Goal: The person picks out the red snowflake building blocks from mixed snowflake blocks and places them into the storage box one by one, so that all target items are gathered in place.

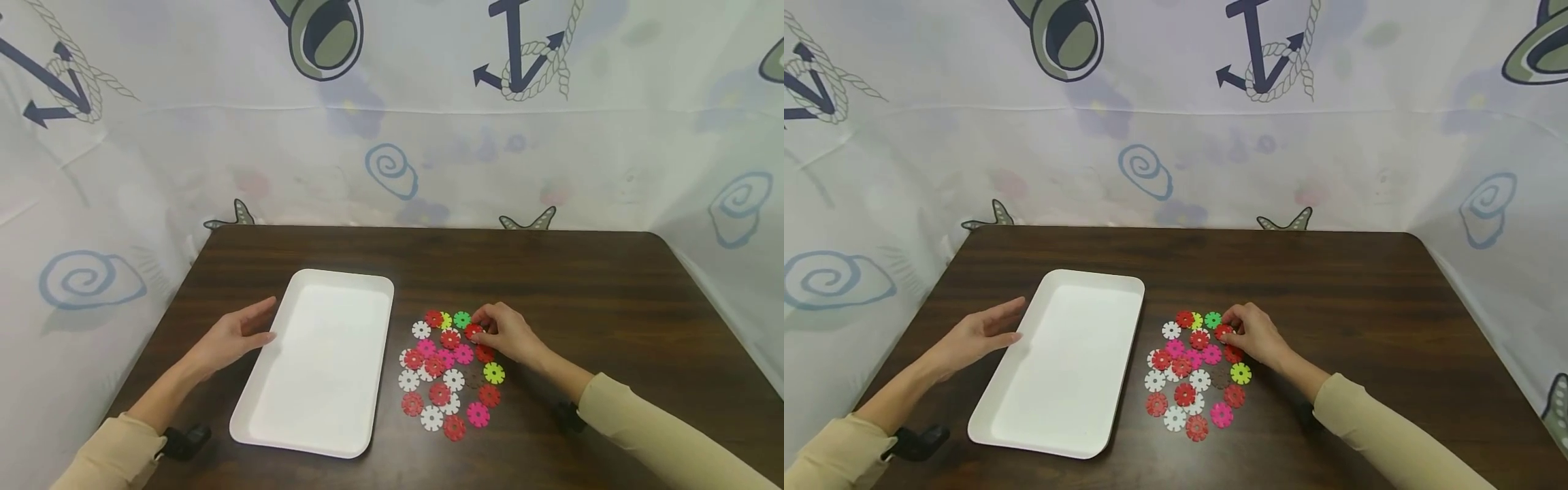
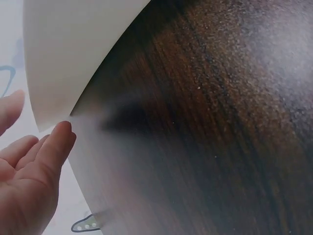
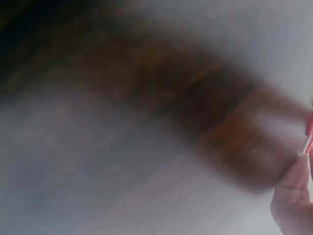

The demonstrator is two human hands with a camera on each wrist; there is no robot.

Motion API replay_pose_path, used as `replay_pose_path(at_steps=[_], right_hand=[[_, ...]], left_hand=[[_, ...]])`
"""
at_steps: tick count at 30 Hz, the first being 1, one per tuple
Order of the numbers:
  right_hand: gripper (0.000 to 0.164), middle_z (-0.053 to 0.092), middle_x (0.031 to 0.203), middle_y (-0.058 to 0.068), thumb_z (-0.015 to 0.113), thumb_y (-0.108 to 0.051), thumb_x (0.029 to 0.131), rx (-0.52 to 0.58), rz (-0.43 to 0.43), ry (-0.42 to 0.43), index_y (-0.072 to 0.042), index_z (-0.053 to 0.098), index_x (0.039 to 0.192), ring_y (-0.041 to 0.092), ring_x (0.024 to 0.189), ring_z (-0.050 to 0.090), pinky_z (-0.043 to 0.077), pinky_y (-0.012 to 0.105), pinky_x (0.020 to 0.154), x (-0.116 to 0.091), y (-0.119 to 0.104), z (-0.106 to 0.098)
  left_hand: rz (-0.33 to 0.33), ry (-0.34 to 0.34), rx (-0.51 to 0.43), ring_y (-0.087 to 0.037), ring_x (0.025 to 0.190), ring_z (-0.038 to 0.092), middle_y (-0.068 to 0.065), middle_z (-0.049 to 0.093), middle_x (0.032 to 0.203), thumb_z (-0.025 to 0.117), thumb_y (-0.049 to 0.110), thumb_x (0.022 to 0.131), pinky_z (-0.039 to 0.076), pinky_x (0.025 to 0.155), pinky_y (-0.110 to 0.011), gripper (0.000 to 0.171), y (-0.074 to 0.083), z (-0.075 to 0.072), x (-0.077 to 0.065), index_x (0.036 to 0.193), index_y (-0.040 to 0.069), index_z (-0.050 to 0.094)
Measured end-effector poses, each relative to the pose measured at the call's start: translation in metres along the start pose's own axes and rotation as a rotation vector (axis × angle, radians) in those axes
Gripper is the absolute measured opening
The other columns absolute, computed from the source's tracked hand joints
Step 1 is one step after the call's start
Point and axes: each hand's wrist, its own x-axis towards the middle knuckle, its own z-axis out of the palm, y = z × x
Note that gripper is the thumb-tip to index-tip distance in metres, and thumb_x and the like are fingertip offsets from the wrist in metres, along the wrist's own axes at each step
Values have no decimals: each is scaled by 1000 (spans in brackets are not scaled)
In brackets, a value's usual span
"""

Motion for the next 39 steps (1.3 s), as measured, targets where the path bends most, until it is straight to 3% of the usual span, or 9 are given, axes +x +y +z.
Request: replay_pose_path(at_steps=[14, 39], right_hand=[[24, 57, 80, 6, 76, -8, 77, 28, -2, -58, -2, 57, 90, 11, 67, 49, 44, 21, 57, 7, -1, -2], [20, 57, 76, 3, 75, -8, 78, 4, 4, -78, 0, 62, 92, 10, 67, 49, 44, 22, 57, 10, -3, -5]], left_hand=[[-34, 30, 0, -44, 119, 52, -30, 41, 140, 62, 8, 90, 53, 88, -40, 60, -1, 5, -3, 141, -7, 34], [-21, 62, -28, -45, 116, 53, -31, 44, 136, 59, 4, 91, 55, 84, -38, 55, -2, 11, -4, 140, -7, 36]])
